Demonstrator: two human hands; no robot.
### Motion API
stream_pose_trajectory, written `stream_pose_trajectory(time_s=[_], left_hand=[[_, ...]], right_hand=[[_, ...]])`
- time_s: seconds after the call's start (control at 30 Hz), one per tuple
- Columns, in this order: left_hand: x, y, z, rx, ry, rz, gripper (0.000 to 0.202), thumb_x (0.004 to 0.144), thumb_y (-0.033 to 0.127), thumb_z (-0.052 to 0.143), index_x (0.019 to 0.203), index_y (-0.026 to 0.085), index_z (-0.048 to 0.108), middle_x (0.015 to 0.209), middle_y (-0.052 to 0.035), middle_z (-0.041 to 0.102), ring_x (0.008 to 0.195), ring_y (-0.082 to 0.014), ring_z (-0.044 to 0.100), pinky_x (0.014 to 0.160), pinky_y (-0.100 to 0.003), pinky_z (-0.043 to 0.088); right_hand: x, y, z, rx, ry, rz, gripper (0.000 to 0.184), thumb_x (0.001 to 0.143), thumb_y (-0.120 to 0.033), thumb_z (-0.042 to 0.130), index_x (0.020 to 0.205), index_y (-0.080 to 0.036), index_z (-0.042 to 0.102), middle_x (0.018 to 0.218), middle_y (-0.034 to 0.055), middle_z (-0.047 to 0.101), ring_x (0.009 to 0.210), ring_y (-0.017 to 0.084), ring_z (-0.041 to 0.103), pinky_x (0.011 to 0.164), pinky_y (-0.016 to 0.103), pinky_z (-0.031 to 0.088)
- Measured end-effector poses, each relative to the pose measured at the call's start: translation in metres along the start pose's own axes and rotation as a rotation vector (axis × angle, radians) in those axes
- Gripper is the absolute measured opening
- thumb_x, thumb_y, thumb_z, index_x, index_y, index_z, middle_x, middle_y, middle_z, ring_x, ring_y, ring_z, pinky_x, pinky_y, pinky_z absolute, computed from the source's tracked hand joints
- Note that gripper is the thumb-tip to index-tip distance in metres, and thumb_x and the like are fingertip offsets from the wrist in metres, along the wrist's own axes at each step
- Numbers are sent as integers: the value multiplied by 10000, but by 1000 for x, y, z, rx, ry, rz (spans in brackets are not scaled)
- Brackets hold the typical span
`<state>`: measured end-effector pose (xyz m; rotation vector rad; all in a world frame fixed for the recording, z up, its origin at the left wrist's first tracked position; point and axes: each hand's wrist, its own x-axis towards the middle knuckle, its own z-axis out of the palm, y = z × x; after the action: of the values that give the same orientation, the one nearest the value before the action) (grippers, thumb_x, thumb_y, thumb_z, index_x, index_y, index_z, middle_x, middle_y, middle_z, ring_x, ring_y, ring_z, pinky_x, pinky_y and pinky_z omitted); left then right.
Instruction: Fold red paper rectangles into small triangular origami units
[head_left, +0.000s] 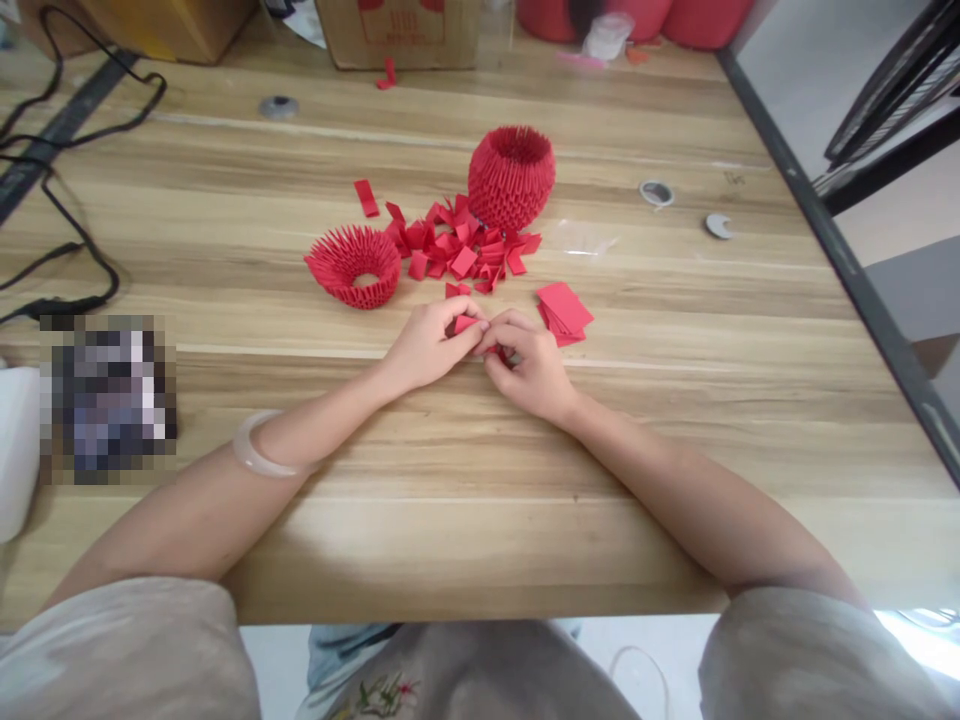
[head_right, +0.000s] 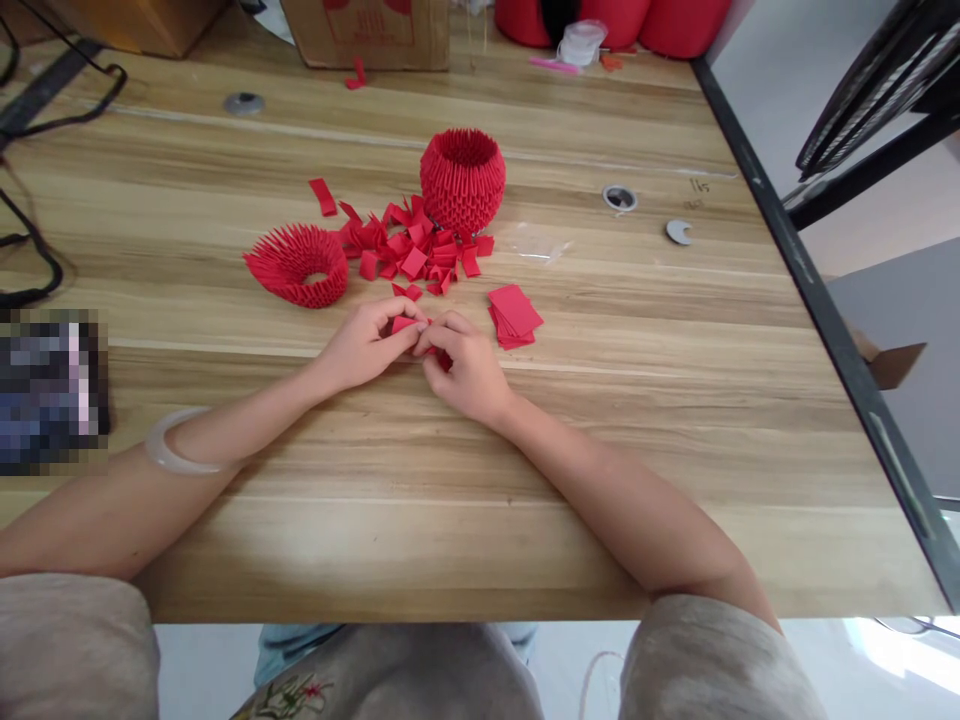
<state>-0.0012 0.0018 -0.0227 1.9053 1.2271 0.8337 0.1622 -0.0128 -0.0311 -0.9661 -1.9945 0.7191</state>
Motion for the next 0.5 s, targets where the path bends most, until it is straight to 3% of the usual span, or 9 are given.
stream_pose_trajectory(time_s=[0.5], left_hand=[[0, 0, 0, -2, -4, -2, 179, 806, 302, 513, 816, 144, 597, 627, 14, 526, 556, -93, 443, 524, -216, 329]], right_hand=[[0, 0, 0, 5, -3, -8, 163, 677, -63, 474, 703, -151, 610, 807, 44, 556, 627, 99, 490, 611, 241, 436]])
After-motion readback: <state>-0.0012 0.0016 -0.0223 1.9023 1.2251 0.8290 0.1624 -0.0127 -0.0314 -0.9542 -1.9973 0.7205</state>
